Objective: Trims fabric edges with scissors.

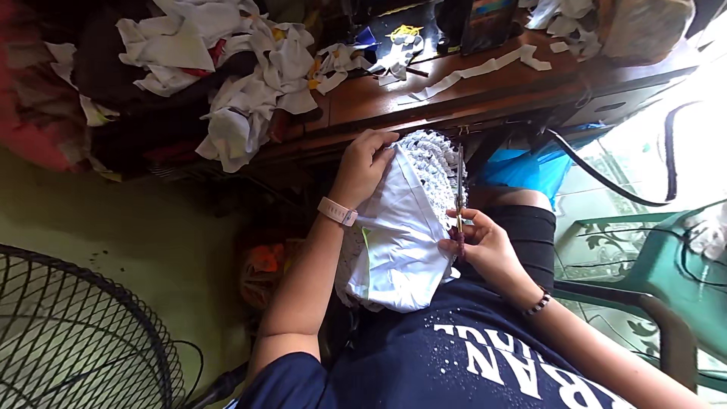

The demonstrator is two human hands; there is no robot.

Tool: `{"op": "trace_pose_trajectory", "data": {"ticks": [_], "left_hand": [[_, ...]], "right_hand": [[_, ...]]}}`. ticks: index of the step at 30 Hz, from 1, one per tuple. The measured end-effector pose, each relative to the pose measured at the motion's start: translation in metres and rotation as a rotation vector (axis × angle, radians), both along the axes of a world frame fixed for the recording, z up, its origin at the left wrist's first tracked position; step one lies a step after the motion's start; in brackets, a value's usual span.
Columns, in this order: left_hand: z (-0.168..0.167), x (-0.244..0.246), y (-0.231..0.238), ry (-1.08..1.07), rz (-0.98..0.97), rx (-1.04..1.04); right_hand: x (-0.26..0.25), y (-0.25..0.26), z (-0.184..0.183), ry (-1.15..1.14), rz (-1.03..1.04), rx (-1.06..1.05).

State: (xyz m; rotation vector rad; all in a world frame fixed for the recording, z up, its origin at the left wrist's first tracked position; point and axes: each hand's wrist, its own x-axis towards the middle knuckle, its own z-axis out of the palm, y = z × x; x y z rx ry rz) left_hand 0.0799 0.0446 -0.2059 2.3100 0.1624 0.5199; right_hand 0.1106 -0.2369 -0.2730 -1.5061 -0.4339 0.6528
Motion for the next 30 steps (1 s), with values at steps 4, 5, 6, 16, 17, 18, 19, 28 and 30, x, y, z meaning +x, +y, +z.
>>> {"op": "trace_pose_trajectory", "data": {"ticks": [4,5,6,16,17,18,19,28,30], "left_hand": [[0.003,0.009,-0.001,0.067,0.093,-0.084],[0.004,0.011,-0.001,0.088,0.111,-0.109],[0.005,0.013,-0.002,0.107,0.13,-0.131],[0.005,0.01,-0.002,0.103,0.184,-0.233],[0.004,0.009,-0.002,0.095,0.188,-0.223],[0.004,0.008,-0.002,0.086,0.193,-0.214],[0.005,0.008,-0.003,0.08,0.196,-0.206],[0.008,0.008,-0.004,0.044,0.224,-0.253],[0.006,0.008,-0.004,0.044,0.228,-0.257]], "right_hand": [[0.0,0.0,-0.001,-0.001,0.0,-0.011],[-0.001,0.0,0.0,-0.001,0.003,-0.015],[0.0,0.0,0.0,-0.002,0.005,-0.017],[0.001,-0.001,-0.003,0.005,-0.006,-0.039],[0.001,-0.002,-0.004,0.003,-0.006,-0.044],[0.001,-0.002,-0.004,0.003,-0.006,-0.044],[0.001,-0.002,-0.004,0.001,-0.007,-0.045],[0.002,-0.003,-0.003,0.001,-0.011,-0.036],[0.001,-0.002,-0.004,-0.005,-0.016,-0.029]]}}
